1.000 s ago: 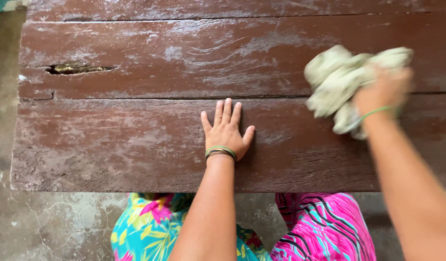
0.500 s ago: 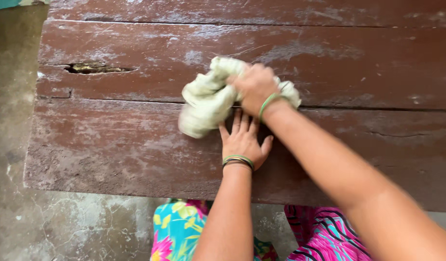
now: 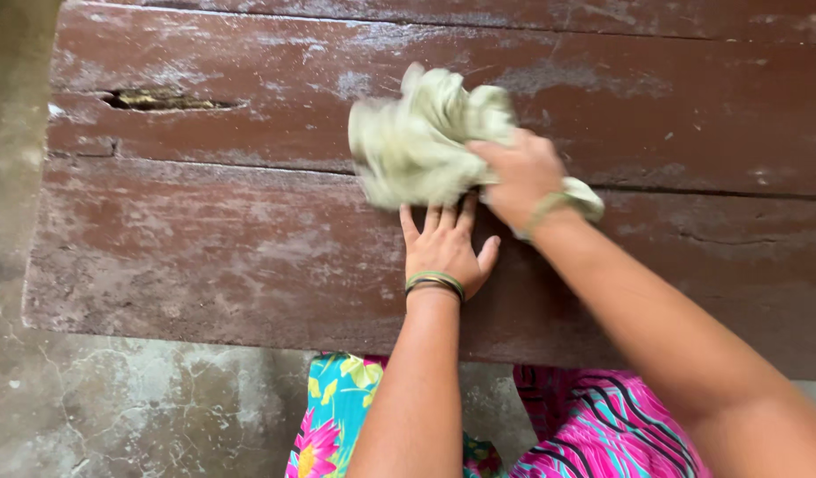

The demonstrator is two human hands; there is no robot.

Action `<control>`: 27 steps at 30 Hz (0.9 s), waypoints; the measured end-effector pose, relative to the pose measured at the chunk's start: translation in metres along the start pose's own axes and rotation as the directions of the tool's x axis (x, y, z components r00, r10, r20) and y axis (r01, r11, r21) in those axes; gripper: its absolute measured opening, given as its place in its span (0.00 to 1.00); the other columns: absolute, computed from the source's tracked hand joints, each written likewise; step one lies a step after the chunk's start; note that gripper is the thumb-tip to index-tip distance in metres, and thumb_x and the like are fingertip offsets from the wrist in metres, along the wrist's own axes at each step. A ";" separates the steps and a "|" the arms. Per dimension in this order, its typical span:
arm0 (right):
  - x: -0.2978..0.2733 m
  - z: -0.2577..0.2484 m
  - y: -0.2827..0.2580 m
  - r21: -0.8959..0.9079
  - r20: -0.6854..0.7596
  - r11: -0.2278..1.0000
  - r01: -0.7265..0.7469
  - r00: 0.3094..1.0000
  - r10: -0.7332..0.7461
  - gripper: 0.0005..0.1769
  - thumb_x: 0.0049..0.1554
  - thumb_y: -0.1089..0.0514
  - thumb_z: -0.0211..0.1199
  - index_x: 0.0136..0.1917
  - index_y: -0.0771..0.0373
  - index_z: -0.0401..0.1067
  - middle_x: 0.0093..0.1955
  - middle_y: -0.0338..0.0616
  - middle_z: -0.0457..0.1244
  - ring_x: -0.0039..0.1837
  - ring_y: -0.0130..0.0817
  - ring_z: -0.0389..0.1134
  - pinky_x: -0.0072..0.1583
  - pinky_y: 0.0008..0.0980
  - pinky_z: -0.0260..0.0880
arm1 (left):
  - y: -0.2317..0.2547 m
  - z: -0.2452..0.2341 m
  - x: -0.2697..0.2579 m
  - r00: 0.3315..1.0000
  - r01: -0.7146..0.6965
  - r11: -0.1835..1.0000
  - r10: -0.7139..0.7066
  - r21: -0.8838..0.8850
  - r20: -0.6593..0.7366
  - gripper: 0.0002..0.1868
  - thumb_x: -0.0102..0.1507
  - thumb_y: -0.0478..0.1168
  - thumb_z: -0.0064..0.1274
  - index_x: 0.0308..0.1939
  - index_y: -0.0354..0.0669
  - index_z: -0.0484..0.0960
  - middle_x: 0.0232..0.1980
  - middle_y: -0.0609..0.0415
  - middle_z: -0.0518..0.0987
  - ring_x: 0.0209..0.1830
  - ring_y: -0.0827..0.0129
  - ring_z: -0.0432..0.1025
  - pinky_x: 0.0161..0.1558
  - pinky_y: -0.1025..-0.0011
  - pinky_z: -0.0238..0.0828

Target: The person wipes the surface of a wooden table using a cloth. They move the cloth back and forth across the table, cleaning different sections systematically.

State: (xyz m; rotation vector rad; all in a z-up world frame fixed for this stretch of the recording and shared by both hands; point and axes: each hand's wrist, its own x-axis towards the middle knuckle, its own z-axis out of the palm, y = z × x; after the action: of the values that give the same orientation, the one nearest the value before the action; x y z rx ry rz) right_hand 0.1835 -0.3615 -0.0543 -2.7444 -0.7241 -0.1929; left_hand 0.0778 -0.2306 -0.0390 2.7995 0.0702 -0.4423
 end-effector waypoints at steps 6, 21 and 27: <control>-0.119 -0.076 0.252 -0.465 -0.145 0.692 -0.552 0.819 0.556 0.32 0.44 0.57 0.70 0.63 0.39 0.81 0.52 0.62 0.66 0.53 0.62 0.65 0.54 0.53 0.68 | -0.001 0.005 0.001 0.995 -0.024 0.999 0.020 -0.038 -0.101 0.43 0.62 0.66 0.42 0.78 0.54 0.55 0.82 0.54 0.48 0.83 0.62 0.38 0.75 0.40 0.22; -0.213 -0.064 0.011 -0.037 -0.032 0.999 -0.003 0.999 0.001 0.12 0.44 0.58 0.65 0.44 0.54 0.81 0.42 0.48 0.69 0.50 0.50 0.67 0.56 0.48 0.67 | 0.016 0.006 0.006 0.958 0.180 0.977 -0.200 0.110 0.204 0.42 0.68 0.66 0.35 0.81 0.66 0.37 0.85 0.61 0.29 0.84 0.52 0.21 0.72 0.28 0.19; -0.272 -0.117 0.247 -0.409 -0.134 0.460 -0.788 0.550 0.824 0.24 0.50 0.48 0.67 0.62 0.42 0.77 0.58 0.62 0.63 0.54 0.63 0.66 0.52 0.54 0.70 | 0.042 -0.015 -0.021 0.887 0.273 0.959 -0.281 0.074 0.365 0.67 0.56 0.79 0.49 0.82 0.52 0.29 0.85 0.45 0.21 0.83 0.44 0.15 0.70 0.26 0.18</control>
State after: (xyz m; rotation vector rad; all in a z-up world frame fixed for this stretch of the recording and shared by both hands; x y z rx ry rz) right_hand 0.0654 -0.7283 -0.0599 -3.1611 0.7979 -0.0085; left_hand 0.0660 -0.2660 -0.0062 2.6772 0.3871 -1.0421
